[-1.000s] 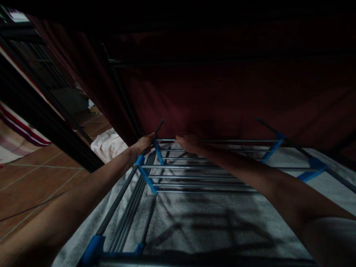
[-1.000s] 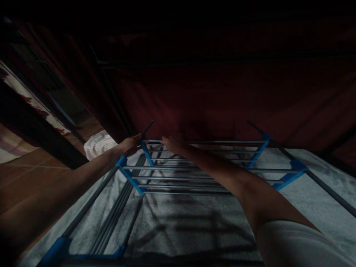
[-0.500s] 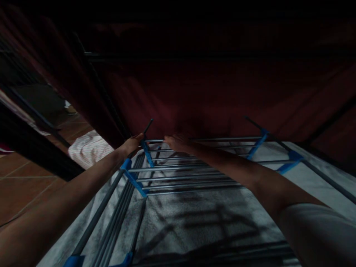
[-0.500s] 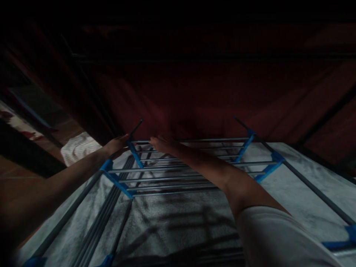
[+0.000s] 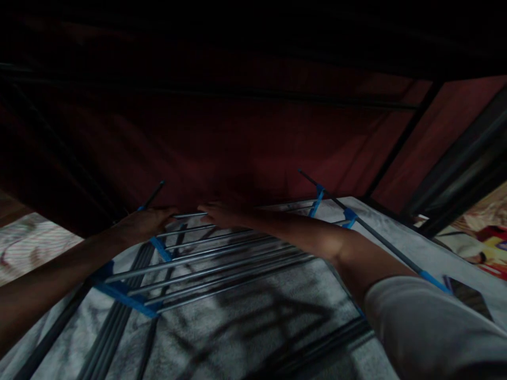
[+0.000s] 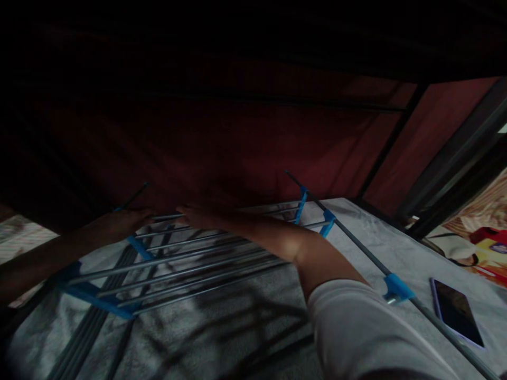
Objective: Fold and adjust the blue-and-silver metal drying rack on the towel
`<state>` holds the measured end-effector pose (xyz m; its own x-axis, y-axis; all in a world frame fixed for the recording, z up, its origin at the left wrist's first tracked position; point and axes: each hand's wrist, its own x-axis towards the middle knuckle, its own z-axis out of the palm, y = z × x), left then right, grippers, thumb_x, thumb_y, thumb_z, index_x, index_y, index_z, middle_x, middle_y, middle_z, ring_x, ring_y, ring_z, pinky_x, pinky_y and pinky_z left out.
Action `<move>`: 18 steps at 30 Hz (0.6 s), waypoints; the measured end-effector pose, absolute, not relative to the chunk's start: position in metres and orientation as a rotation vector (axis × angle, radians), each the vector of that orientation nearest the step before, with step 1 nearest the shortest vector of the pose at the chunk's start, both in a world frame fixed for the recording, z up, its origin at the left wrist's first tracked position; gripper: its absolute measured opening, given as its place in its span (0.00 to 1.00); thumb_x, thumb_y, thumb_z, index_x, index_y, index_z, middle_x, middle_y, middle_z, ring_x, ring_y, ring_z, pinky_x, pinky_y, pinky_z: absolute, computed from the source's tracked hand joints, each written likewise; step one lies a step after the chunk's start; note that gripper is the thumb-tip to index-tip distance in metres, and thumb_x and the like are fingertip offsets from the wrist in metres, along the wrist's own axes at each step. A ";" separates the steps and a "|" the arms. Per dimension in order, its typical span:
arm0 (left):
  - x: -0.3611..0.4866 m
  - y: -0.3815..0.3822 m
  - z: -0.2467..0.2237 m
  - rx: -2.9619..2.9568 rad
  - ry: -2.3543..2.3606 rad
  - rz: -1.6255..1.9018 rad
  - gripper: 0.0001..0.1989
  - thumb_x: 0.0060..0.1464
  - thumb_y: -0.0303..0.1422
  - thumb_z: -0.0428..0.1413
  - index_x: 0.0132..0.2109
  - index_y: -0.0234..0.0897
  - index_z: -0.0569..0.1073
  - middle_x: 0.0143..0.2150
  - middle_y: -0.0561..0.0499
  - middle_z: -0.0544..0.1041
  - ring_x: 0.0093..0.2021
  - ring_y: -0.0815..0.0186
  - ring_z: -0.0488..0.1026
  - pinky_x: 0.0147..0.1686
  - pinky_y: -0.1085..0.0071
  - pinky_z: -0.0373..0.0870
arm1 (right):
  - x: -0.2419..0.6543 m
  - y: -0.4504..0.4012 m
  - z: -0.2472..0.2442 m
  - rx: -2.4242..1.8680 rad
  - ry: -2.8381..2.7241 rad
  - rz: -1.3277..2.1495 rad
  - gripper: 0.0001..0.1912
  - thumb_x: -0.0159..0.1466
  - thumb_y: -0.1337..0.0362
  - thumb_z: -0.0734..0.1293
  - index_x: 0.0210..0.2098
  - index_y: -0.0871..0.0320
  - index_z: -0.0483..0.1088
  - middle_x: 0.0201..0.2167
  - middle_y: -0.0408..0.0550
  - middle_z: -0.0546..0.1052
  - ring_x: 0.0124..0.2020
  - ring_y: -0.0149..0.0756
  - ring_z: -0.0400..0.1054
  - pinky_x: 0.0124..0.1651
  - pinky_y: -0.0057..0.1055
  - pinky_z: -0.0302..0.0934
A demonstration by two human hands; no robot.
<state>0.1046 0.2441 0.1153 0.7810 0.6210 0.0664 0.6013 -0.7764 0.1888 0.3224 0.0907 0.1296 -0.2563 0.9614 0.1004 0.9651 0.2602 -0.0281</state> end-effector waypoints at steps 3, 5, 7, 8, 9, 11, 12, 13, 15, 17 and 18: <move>0.102 0.259 0.110 2.877 0.973 0.158 0.16 0.56 0.42 0.53 0.48 0.46 0.78 0.43 0.47 0.84 0.43 0.51 0.80 0.46 0.62 0.70 | 0.385 0.052 0.147 -1.831 -2.343 -0.128 0.22 0.78 0.55 0.55 0.65 0.56 0.64 0.66 0.49 0.70 0.63 0.36 0.65 0.65 0.33 0.56; 0.102 0.265 0.108 2.869 0.939 0.164 0.17 0.56 0.44 0.53 0.48 0.46 0.78 0.44 0.48 0.84 0.43 0.52 0.80 0.48 0.62 0.69 | 0.445 0.018 0.160 -1.912 -2.064 -0.222 0.18 0.76 0.58 0.56 0.59 0.56 0.70 0.59 0.51 0.74 0.59 0.39 0.68 0.62 0.35 0.59; 0.109 0.263 0.108 2.808 0.941 0.180 0.16 0.55 0.47 0.55 0.46 0.47 0.78 0.42 0.50 0.83 0.42 0.53 0.80 0.46 0.65 0.69 | 0.510 -0.016 0.171 -1.958 -1.657 -0.331 0.16 0.74 0.62 0.58 0.55 0.58 0.72 0.57 0.54 0.74 0.59 0.41 0.67 0.64 0.37 0.58; 0.116 0.259 0.108 2.766 0.947 0.178 0.16 0.53 0.48 0.56 0.45 0.47 0.78 0.39 0.52 0.83 0.40 0.55 0.79 0.43 0.67 0.69 | 0.540 -0.033 0.173 -1.968 -1.407 -0.358 0.16 0.73 0.63 0.58 0.52 0.59 0.73 0.56 0.55 0.75 0.58 0.41 0.68 0.63 0.38 0.59; 0.124 0.254 0.109 2.723 0.949 0.170 0.16 0.52 0.48 0.58 0.43 0.46 0.78 0.37 0.53 0.82 0.38 0.57 0.79 0.41 0.70 0.68 | 0.566 -0.047 0.172 -1.964 -1.163 -0.350 0.15 0.72 0.62 0.58 0.50 0.59 0.73 0.55 0.57 0.75 0.57 0.42 0.68 0.63 0.39 0.60; 0.144 0.240 0.111 2.660 0.908 0.138 0.14 0.52 0.48 0.59 0.40 0.45 0.77 0.32 0.55 0.80 0.35 0.59 0.77 0.37 0.72 0.66 | 0.604 -0.070 0.163 -1.950 -0.766 -0.133 0.13 0.71 0.60 0.59 0.45 0.58 0.74 0.49 0.56 0.77 0.52 0.41 0.71 0.58 0.37 0.64; 0.155 0.233 0.111 2.643 0.868 0.123 0.14 0.54 0.48 0.58 0.39 0.45 0.77 0.31 0.55 0.79 0.34 0.60 0.76 0.36 0.73 0.65 | 0.615 -0.078 0.155 -1.932 -0.653 0.032 0.14 0.71 0.57 0.60 0.43 0.58 0.73 0.45 0.55 0.78 0.47 0.40 0.72 0.53 0.37 0.67; 0.164 0.227 0.110 2.636 0.826 0.117 0.14 0.55 0.48 0.57 0.39 0.44 0.77 0.31 0.55 0.79 0.34 0.61 0.76 0.36 0.73 0.65 | 0.621 -0.083 0.145 -1.922 -0.605 0.163 0.16 0.70 0.53 0.60 0.40 0.58 0.73 0.40 0.54 0.79 0.42 0.40 0.74 0.48 0.36 0.69; 0.178 0.220 0.106 2.653 0.792 0.135 0.15 0.57 0.49 0.55 0.40 0.45 0.78 0.34 0.54 0.81 0.36 0.60 0.77 0.38 0.73 0.66 | 0.623 -0.086 0.125 -1.899 -0.592 0.391 0.20 0.69 0.47 0.61 0.34 0.57 0.72 0.30 0.51 0.77 0.33 0.38 0.73 0.40 0.33 0.70; 0.183 0.219 0.101 2.701 0.835 0.177 0.18 0.57 0.51 0.54 0.45 0.45 0.78 0.39 0.52 0.83 0.40 0.58 0.79 0.40 0.72 0.67 | 0.621 -0.083 0.109 -1.889 -0.609 0.482 0.21 0.68 0.45 0.63 0.32 0.56 0.72 0.25 0.48 0.75 0.28 0.36 0.71 0.37 0.30 0.69; 0.184 0.221 0.099 2.730 0.874 0.203 0.20 0.57 0.51 0.54 0.47 0.46 0.79 0.43 0.51 0.83 0.42 0.56 0.79 0.41 0.71 0.67 | 0.620 -0.081 0.103 -1.880 -0.617 0.492 0.20 0.68 0.46 0.64 0.31 0.56 0.72 0.25 0.47 0.75 0.27 0.34 0.70 0.36 0.29 0.69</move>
